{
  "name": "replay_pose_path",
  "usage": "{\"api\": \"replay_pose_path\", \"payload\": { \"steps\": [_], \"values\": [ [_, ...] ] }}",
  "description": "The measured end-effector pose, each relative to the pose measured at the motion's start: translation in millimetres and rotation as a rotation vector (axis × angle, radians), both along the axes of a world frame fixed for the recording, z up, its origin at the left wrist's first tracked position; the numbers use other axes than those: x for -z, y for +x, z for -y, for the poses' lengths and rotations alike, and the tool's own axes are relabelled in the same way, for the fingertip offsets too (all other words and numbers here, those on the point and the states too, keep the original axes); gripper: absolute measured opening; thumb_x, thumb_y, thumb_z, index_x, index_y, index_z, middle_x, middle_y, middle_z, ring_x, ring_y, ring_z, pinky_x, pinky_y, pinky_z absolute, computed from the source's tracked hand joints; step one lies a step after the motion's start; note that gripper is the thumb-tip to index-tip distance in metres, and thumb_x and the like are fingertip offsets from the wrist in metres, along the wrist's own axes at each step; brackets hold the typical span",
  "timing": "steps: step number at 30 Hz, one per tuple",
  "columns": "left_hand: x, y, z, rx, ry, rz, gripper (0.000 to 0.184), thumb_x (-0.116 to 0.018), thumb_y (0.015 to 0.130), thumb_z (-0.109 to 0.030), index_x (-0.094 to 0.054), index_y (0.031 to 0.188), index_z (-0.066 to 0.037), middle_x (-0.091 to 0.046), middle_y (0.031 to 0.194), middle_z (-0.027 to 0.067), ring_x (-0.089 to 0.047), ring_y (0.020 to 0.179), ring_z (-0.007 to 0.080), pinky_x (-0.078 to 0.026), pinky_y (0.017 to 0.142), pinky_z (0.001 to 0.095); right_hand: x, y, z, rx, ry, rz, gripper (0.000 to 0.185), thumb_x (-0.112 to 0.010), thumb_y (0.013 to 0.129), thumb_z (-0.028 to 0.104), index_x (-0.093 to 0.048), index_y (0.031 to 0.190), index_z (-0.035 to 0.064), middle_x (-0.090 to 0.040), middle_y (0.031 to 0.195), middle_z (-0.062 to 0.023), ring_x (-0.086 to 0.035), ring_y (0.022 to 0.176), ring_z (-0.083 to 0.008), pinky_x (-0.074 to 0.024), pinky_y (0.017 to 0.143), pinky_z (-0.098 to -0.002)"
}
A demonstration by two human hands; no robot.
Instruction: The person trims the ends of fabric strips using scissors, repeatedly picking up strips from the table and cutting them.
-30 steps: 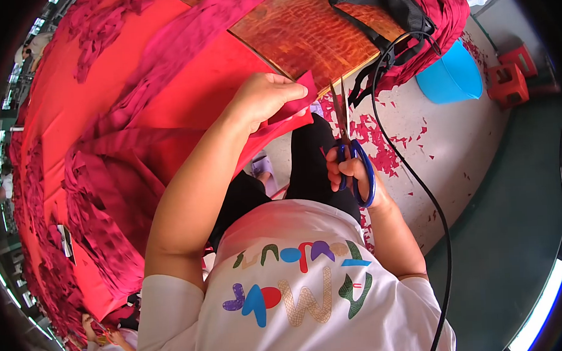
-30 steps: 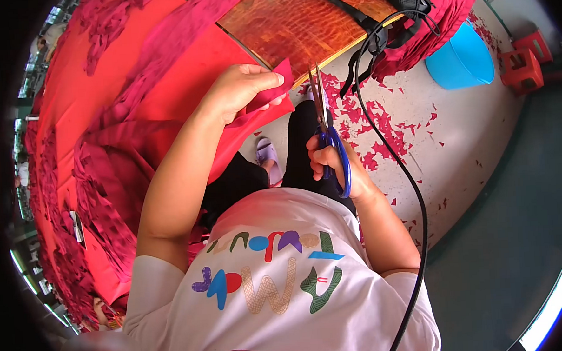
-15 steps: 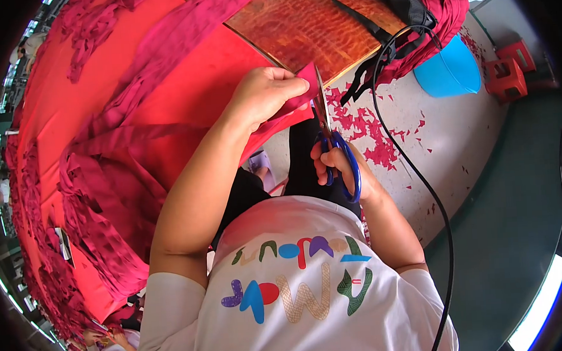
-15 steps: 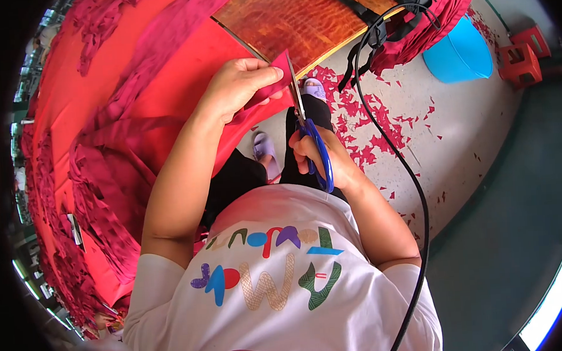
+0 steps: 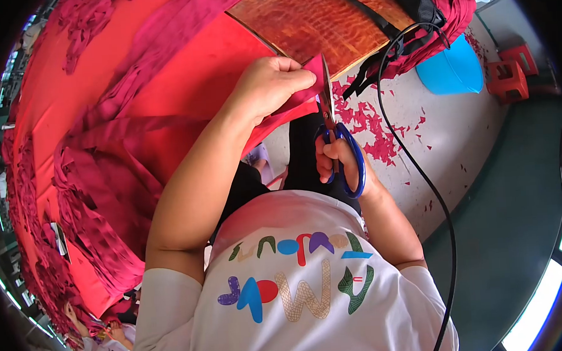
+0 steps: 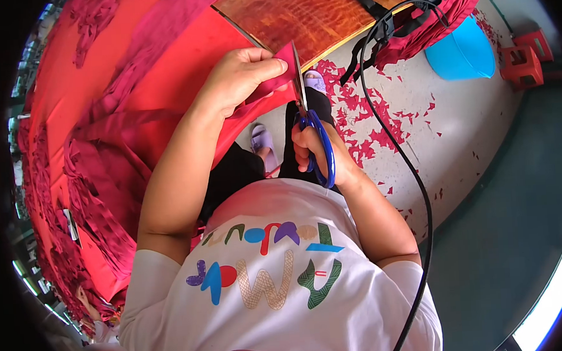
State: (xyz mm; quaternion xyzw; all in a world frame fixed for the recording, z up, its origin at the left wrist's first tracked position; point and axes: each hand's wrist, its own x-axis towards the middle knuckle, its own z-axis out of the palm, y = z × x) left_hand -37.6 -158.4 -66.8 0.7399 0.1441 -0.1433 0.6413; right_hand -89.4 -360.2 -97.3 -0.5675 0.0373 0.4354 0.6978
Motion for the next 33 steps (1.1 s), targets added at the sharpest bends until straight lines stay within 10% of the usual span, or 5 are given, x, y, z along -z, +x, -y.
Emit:
{"api": "replay_pose_path", "payload": {
  "steps": [15,33],
  "values": [
    [-2.0,-0.9,1.1,-0.025,-0.011,-0.001,0.012,-0.068,0.085,-0.017,-0.068,0.084,-0.005,-0.064,0.074,-0.0030,-0.055,0.065,0.0026,-0.043,0.058,0.0200,-0.5,-6.8,-5.2,0.053,0.159,-0.094,0.022,-0.051,0.075,0.024,-0.050,0.091,0.0083,-0.044,0.070,-0.0027,-0.045,0.060,-0.0160,-0.0418,0.056,-0.0306],
    [-1.7,-0.2,0.0,-0.018,0.001,0.005,0.012,-0.066,0.087,-0.015,-0.067,0.086,-0.003,-0.067,0.078,0.0017,-0.061,0.069,0.0062,-0.049,0.062,0.0212,12.7,-6.7,-9.0,0.078,0.111,-0.118,0.023,-0.053,0.080,0.019,-0.041,0.065,0.0070,-0.036,0.056,-0.0009,-0.038,0.047,-0.0142,-0.0371,0.044,-0.0306]
  ]
}}
